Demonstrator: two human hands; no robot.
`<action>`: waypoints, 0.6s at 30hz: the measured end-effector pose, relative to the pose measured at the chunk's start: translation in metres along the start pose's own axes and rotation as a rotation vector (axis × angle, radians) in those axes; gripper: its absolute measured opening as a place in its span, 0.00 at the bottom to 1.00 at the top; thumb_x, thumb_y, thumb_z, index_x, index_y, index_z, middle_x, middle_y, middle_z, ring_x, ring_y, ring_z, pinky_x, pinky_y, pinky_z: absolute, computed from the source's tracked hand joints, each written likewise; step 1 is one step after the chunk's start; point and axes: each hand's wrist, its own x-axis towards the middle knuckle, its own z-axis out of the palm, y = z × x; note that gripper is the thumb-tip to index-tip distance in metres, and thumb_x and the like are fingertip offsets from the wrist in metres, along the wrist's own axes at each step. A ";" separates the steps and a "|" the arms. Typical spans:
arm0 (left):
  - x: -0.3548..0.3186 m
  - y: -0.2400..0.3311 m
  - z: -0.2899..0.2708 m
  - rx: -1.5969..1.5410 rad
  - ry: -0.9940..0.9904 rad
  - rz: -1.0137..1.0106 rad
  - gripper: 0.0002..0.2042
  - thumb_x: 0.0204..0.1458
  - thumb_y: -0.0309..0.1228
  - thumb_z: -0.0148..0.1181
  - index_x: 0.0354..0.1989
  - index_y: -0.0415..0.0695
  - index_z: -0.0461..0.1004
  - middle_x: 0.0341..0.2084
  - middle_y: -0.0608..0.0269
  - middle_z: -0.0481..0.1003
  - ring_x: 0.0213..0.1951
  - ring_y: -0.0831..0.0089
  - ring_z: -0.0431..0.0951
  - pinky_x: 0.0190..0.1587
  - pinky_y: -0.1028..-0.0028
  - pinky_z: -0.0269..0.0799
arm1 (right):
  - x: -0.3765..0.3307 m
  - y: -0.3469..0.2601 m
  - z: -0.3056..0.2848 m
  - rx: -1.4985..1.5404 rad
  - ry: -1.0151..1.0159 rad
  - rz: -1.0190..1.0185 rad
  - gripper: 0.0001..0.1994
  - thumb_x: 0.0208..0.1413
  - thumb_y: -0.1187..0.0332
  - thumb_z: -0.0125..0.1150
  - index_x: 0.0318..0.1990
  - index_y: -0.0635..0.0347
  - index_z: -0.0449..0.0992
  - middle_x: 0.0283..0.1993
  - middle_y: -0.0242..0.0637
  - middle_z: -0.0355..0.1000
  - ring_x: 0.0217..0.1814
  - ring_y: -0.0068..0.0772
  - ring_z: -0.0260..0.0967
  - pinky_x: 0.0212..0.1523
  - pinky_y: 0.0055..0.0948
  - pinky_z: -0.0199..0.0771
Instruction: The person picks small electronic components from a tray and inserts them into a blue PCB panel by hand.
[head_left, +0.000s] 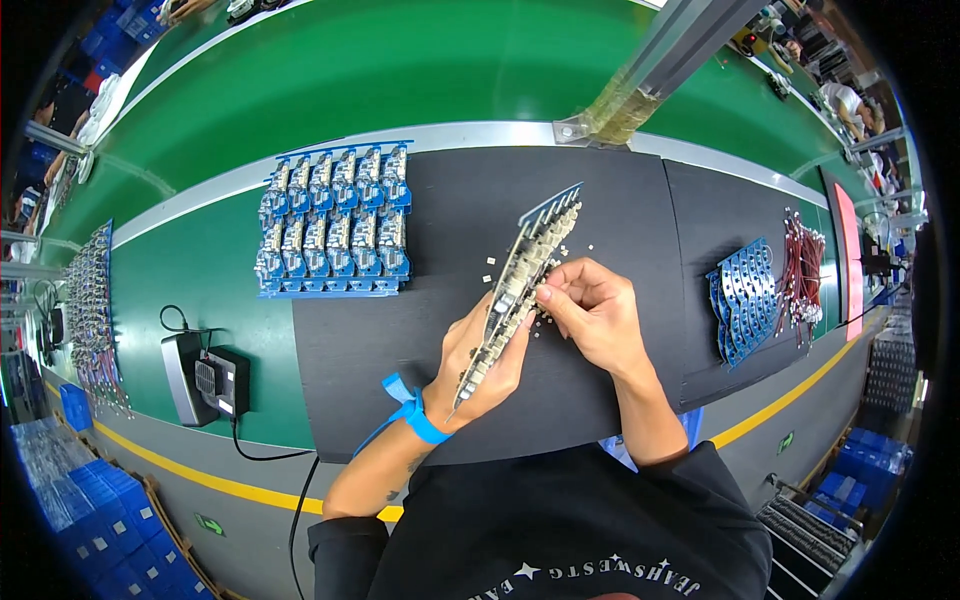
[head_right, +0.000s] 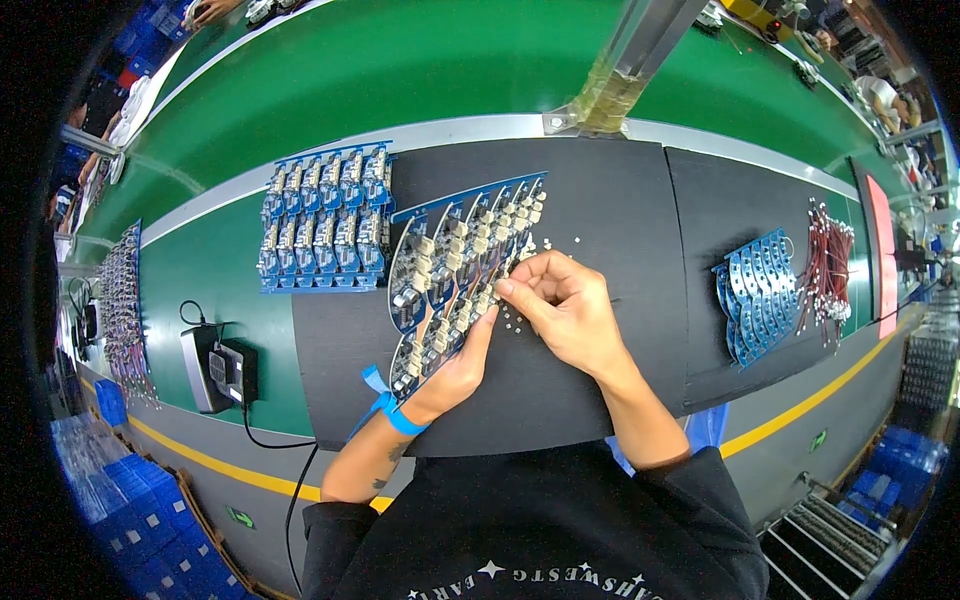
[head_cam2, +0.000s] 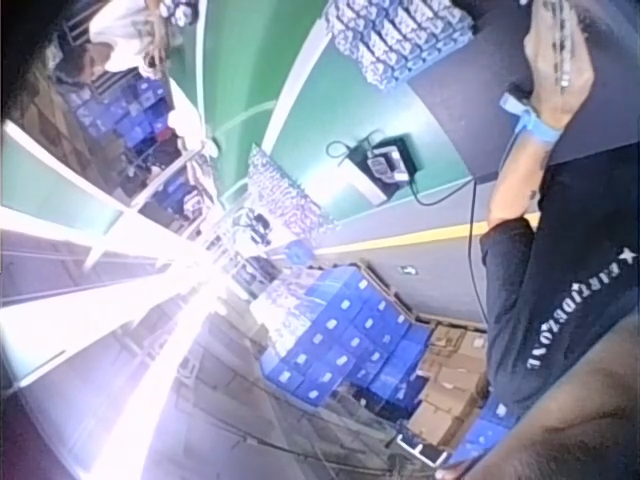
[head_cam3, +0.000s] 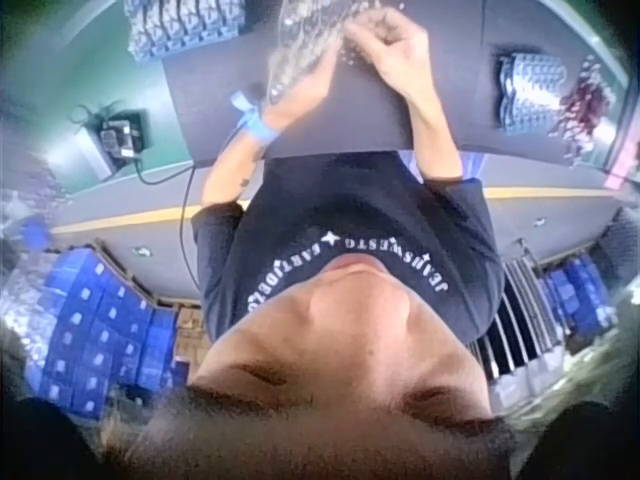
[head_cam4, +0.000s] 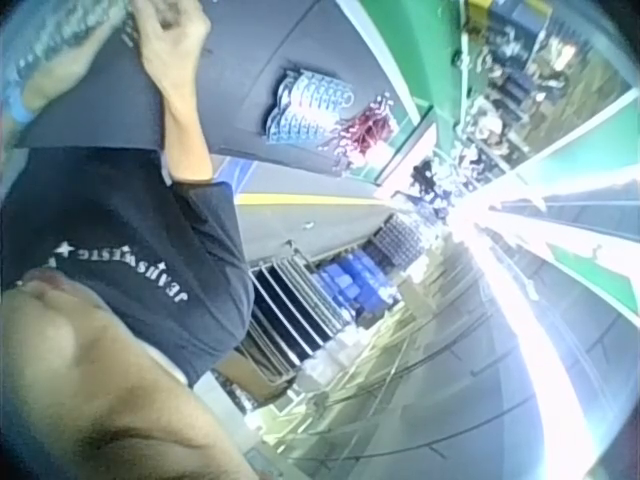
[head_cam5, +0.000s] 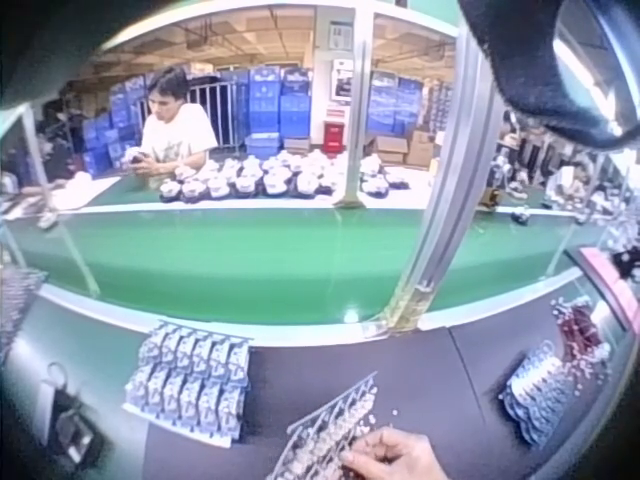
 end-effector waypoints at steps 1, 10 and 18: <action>-0.001 0.001 0.000 0.020 -0.029 -0.017 0.13 0.45 0.14 0.55 0.42 0.28 0.68 0.30 0.47 0.75 0.30 0.57 0.78 0.31 0.70 0.72 | -0.001 0.000 0.000 0.010 -0.001 0.016 0.06 0.51 0.75 0.61 0.33 0.66 0.71 0.25 0.27 0.70 0.23 0.09 0.62 0.22 0.11 0.60; 0.001 0.000 -0.002 0.052 -0.036 -0.011 0.14 0.45 0.15 0.56 0.43 0.29 0.68 0.32 0.48 0.75 0.32 0.58 0.78 0.32 0.71 0.73 | 0.001 -0.001 0.003 -0.036 0.044 -0.041 0.06 0.51 0.75 0.61 0.31 0.65 0.70 0.24 0.25 0.69 0.21 0.06 0.59 0.20 0.10 0.57; 0.000 -0.003 -0.002 0.227 -0.121 0.098 0.16 0.45 0.14 0.56 0.45 0.29 0.67 0.34 0.47 0.75 0.34 0.57 0.79 0.35 0.71 0.73 | -0.003 0.000 -0.001 -0.043 -0.024 -0.030 0.05 0.50 0.76 0.61 0.33 0.65 0.71 0.25 0.26 0.70 0.22 0.06 0.60 0.21 0.10 0.58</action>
